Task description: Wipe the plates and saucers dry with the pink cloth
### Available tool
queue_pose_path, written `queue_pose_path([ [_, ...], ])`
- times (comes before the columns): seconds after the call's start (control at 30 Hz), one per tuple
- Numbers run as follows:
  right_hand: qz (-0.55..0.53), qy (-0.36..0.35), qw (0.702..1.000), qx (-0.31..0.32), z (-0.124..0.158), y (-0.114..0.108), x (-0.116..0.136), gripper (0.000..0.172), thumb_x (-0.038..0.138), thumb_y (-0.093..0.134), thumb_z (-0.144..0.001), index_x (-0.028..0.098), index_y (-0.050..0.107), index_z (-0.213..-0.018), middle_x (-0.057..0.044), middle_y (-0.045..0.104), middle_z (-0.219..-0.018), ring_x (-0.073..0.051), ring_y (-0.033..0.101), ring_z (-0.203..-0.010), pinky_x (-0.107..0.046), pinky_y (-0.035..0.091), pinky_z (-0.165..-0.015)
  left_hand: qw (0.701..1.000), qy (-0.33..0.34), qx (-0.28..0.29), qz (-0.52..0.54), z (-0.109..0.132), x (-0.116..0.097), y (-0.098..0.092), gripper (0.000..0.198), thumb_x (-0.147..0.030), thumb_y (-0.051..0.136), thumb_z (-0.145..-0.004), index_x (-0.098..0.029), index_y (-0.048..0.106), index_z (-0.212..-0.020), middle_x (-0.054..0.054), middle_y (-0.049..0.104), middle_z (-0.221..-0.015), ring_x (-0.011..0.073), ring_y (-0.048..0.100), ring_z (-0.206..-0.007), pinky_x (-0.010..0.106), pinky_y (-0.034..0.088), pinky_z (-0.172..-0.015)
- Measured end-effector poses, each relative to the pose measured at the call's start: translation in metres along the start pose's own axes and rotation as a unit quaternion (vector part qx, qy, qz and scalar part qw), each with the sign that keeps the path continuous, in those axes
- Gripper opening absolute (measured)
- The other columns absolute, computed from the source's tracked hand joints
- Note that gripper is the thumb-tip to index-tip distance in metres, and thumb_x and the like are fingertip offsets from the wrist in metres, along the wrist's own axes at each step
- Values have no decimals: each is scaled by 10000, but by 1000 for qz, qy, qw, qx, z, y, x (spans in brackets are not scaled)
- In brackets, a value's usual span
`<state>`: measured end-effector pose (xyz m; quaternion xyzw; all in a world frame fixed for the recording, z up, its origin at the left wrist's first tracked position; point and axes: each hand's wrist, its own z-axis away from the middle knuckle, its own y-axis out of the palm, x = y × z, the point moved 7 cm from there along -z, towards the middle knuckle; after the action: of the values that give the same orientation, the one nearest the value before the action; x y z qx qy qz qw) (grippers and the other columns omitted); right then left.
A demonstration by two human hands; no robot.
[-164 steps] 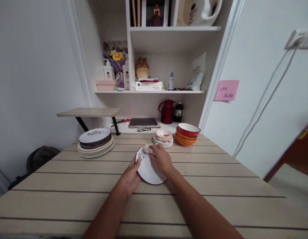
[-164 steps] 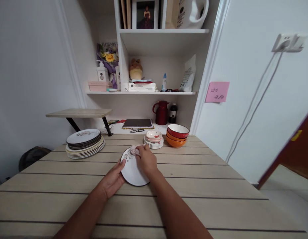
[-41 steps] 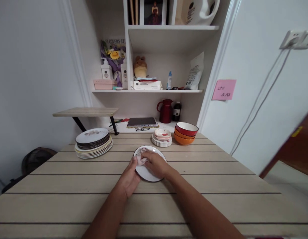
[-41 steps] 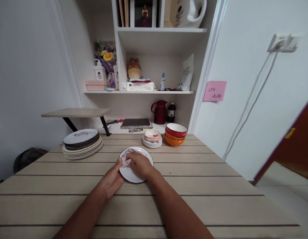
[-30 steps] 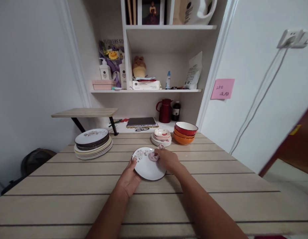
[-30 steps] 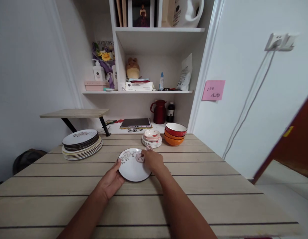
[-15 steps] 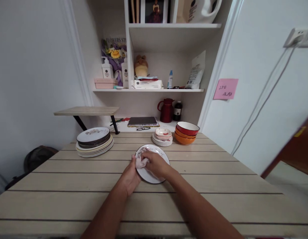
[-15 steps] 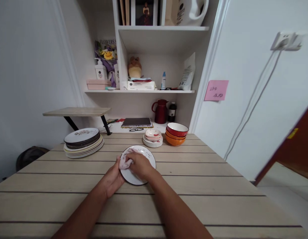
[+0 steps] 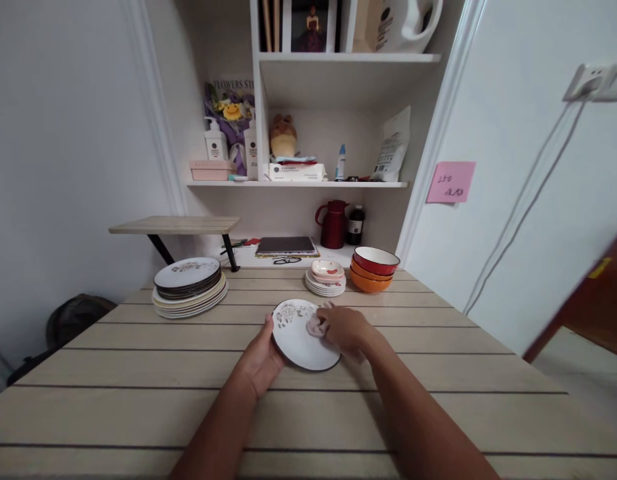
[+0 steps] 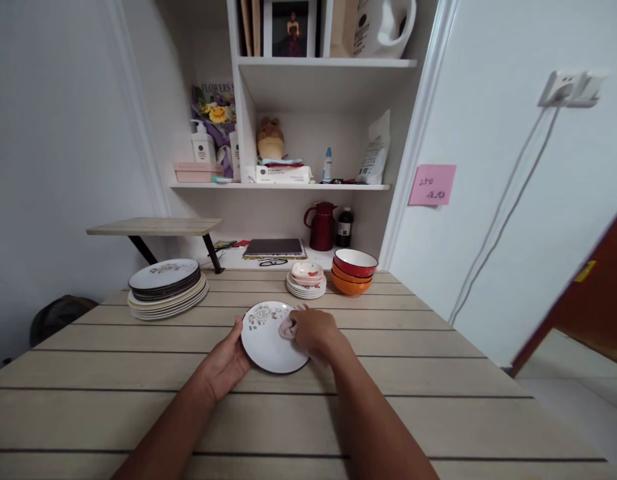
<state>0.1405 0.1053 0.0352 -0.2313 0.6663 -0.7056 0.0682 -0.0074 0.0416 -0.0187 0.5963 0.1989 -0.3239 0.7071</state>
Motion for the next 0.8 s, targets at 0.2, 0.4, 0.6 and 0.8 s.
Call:
queue_pose_path([
  [0.2,-86,-237,962,104,12,17,53,358,239,658,-652,244,653,-1011,-23,685,-1039,-217,604,-913,-281,418,-738,1000,13,13,13,-1,1,1,469,-420,458,-927,-98,566,-1251,150,681,-1175,255,625,-1105,386,456,-998],
  [0.4,-144,-184,969,-82,-13,15,67,290,194,530,-799,192,578,-1086,-89,637,-1144,-219,567,-1044,-303,402,-864,999,29,15,0,-1,-1,3,456,-426,460,-926,-134,564,-1260,131,683,-1176,231,627,-1100,366,450,-998],
  [0.6,-57,-42,992,-104,-29,10,37,351,223,484,-870,221,508,-1221,-107,457,-1427,-237,487,-1233,-321,409,-887,999,31,4,-2,-3,0,0,462,-431,490,-912,-164,551,-1284,118,673,-1204,231,613,-1126,359,448,-998],
  [0.8,17,36,998,-46,-6,-1,14,340,409,462,-889,199,611,-1111,-154,658,-1150,-320,634,-990,-387,437,-746,1000,7,-11,1,-1,2,-2,495,-468,458,-915,-132,569,-1262,136,683,-1177,241,617,-1116,360,457,-980],
])
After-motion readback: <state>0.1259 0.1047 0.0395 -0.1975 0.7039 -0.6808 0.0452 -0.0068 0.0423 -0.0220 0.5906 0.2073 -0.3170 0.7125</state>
